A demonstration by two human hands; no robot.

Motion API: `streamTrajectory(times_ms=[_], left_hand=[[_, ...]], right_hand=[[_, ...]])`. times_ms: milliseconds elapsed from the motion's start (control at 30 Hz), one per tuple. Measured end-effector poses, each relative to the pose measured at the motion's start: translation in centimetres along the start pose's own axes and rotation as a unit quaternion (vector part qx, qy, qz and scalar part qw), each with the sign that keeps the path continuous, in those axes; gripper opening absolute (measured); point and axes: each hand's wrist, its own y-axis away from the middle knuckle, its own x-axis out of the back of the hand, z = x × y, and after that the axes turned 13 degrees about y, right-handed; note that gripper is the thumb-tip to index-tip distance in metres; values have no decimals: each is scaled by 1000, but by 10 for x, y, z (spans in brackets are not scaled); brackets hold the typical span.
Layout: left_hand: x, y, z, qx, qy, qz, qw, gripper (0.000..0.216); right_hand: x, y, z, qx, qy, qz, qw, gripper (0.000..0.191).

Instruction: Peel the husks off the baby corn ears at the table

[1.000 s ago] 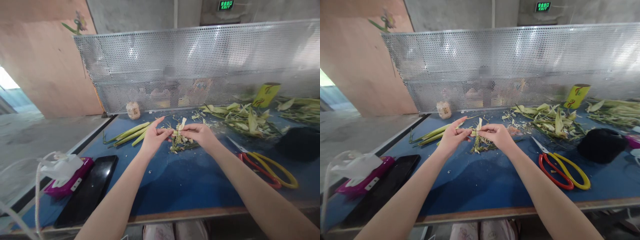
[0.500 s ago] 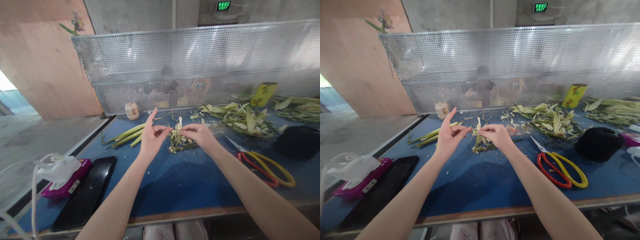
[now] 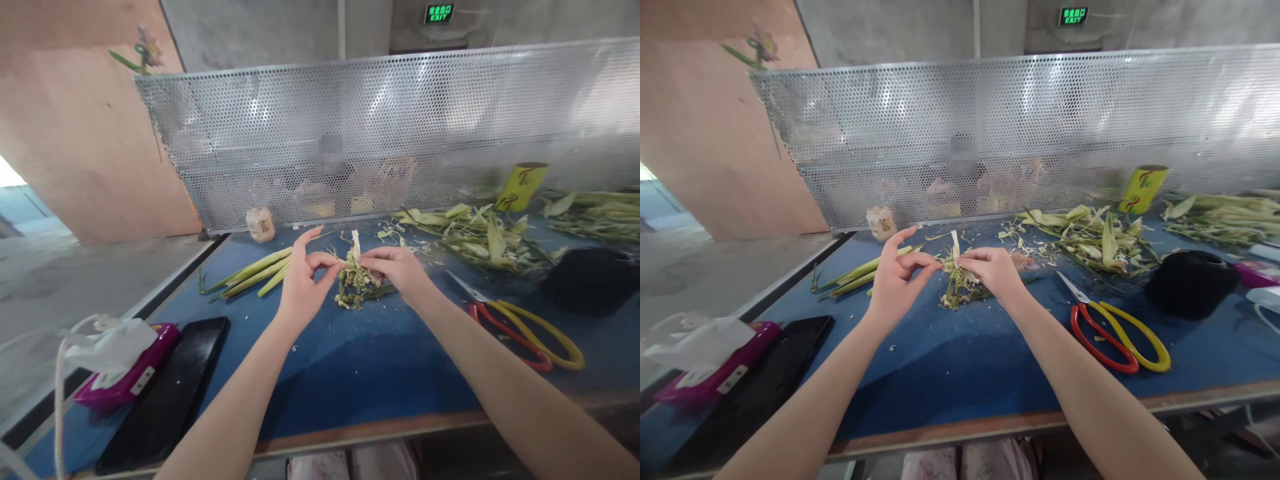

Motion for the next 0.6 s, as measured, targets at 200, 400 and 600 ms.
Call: streamTrajectory(times_ms=[200, 400, 600], left_hand=[[-4, 7, 2, -52, -103, -81, 990, 54], [-3, 4, 3, -54, -85, -38, 994, 40], [-9, 8, 5, 28, -20, -36, 999, 35]], right_hand=[[-4, 2, 2, 33, 129, -2, 991, 16], [-5, 2, 3, 76, 140, -44, 986, 20], [-6, 4, 2, 60, 97, -37, 993, 19]])
